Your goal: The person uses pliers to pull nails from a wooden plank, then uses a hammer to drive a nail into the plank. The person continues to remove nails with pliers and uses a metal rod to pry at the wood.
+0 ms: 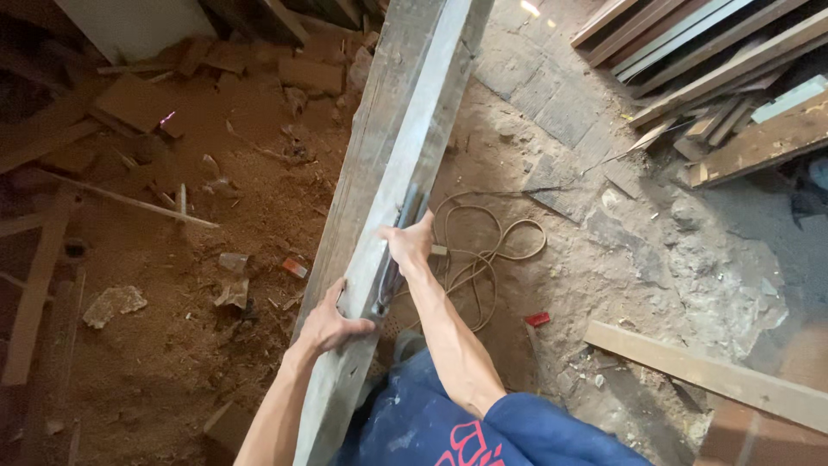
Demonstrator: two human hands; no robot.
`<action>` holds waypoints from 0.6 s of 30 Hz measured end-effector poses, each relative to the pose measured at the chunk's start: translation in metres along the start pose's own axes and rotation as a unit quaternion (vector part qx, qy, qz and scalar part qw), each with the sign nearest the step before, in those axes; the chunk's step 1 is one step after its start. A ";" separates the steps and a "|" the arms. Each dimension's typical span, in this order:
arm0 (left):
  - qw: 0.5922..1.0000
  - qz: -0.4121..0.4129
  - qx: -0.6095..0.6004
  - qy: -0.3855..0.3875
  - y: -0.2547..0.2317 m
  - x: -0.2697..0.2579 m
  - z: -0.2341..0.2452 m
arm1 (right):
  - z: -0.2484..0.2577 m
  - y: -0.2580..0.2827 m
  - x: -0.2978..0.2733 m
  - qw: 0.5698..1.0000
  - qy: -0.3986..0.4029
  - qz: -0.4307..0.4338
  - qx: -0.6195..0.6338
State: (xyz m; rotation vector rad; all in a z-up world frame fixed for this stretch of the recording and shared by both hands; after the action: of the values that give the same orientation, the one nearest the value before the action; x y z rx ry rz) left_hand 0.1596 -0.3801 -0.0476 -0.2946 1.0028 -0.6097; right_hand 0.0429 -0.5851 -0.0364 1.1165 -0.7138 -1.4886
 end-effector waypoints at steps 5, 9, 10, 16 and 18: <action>0.996 0.071 -0.009 -0.049 0.000 -0.019 0.001 | -0.001 -0.005 -0.001 0.994 0.025 0.040 0.101; 0.989 0.100 0.019 -0.109 0.006 -0.051 0.003 | -0.007 -0.023 -0.021 0.983 0.087 -0.033 0.160; 0.986 0.113 0.026 -0.121 0.009 -0.053 0.008 | -0.017 -0.027 -0.024 0.977 0.109 -0.071 0.168; 0.971 0.130 0.020 -0.200 0.025 -0.076 0.005 | -0.047 -0.054 -0.057 0.985 0.113 -0.028 -0.125; 0.965 0.158 0.017 -0.210 0.036 -0.066 -0.003 | -0.050 -0.061 -0.047 0.979 0.062 0.010 -0.195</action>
State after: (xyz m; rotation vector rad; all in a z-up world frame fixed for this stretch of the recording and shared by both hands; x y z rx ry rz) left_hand 0.1430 -0.3117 -0.0212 -0.2154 0.6112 -0.2564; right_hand 0.0633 -0.5187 -0.0970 0.8879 -0.3248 -1.4491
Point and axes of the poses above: each hand's wrist, its own x-axis towards the middle knuckle, its own z-axis out of the back of the hand, y = z × x, the point moved 5 cm from there along x, towards the middle knuckle, and after that the axes turned 7 degrees about z, right-handed, at the moved point
